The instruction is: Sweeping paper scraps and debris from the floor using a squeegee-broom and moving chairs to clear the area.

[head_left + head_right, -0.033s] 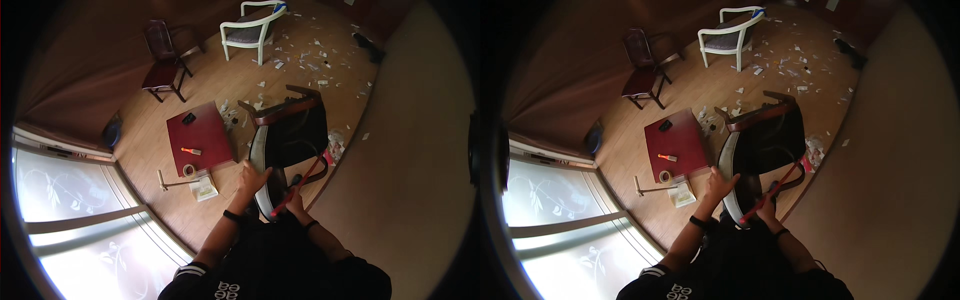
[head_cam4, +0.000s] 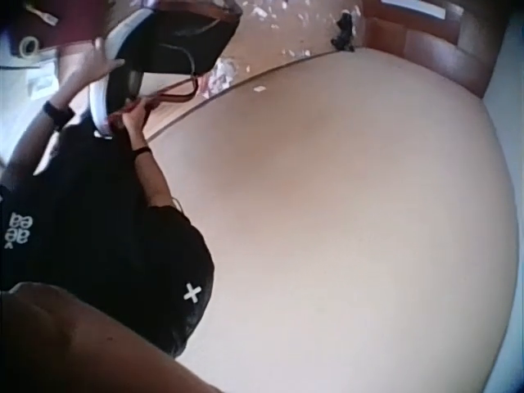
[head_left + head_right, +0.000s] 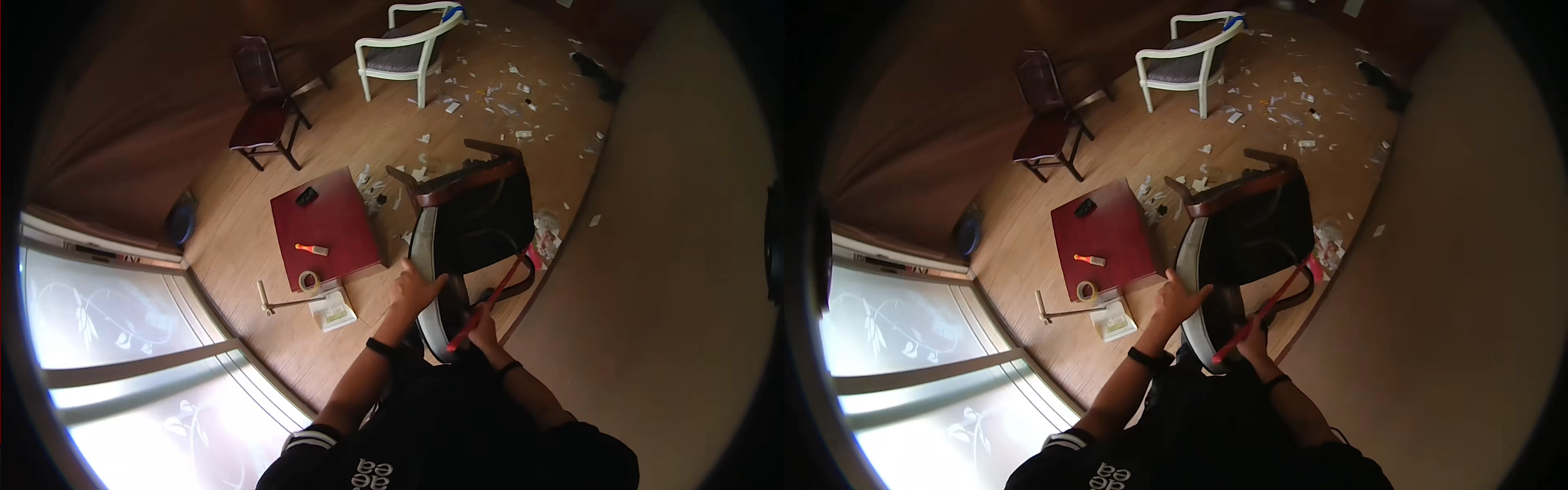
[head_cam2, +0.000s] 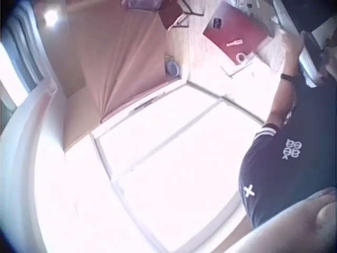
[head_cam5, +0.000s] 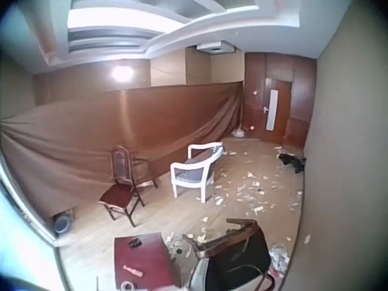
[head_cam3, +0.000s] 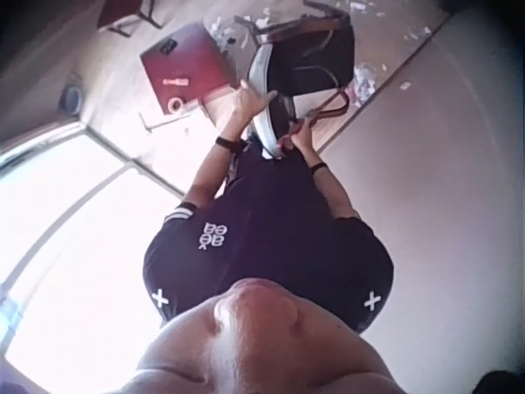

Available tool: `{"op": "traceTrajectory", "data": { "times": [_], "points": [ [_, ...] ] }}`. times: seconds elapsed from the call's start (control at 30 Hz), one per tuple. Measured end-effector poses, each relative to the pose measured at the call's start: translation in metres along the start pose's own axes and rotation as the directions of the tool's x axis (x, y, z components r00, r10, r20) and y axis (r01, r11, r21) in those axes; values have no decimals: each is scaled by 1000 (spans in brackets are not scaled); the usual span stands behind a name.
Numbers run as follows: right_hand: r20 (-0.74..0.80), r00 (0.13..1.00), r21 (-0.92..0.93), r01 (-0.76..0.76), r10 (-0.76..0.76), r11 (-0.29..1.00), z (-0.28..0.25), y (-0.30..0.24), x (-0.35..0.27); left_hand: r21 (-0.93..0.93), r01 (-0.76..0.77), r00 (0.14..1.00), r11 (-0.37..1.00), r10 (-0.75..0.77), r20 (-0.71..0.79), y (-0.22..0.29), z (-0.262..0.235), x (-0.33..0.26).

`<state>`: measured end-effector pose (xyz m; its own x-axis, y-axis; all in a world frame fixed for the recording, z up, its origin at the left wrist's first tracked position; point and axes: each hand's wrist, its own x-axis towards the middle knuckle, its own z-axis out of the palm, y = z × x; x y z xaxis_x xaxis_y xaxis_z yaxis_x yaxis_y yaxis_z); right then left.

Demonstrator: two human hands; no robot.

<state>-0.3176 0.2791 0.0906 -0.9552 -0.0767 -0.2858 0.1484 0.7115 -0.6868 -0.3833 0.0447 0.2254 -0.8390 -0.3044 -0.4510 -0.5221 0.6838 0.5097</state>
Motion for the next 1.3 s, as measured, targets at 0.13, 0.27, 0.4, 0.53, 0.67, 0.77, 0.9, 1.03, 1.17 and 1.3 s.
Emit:
{"op": "traceTrajectory", "data": {
  "times": [0.13, 0.27, 0.4, 0.53, 0.67, 0.77, 0.9, 1.03, 1.17, 1.3],
  "points": [
    [-88, 996, 172, -6, 22, 985, -25, -22, -8, 75, -78, 994, 994, 72, 83, 4, 6, -6],
    [94, 995, 205, 26, -46, 979, -29, -50, -18, 60, -113, 990, 992, 107, 93, -2, 20, -13],
    [117, 974, 184, 171, -194, 968, -11, -63, -27, 55, -101, 995, 993, 100, 31, -11, 22, 2],
    [56, 993, 107, 98, -104, 989, -4, -95, -41, 84, -103, 993, 991, 97, 73, -1, 8, 7],
    [-138, 959, -48, 242, -246, 969, 1, -105, -49, 113, -77, 995, 991, 69, 69, 2, 9, 18],
    [-85, 978, -26, 187, -188, 982, 4, -107, -52, 199, -30, 998, 980, 18, 63, 10, 8, 29],
    [-82, 973, 39, 219, -216, 975, 13, -105, -54, 203, 47, 999, 978, -50, 12, 22, 12, 49],
    [-109, 979, -53, 165, -170, 985, 24, -103, -66, 257, 57, 973, 965, -111, 202, 25, 4, 54],
    [-146, 979, -33, 140, -144, 990, 25, -104, -70, 277, 29, 975, 960, -88, 204, 25, 19, 53],
    [-154, 976, 7, 159, -157, 987, 22, -110, -70, 289, -58, 973, 955, -10, 228, 17, 11, 48]
  ]
}}
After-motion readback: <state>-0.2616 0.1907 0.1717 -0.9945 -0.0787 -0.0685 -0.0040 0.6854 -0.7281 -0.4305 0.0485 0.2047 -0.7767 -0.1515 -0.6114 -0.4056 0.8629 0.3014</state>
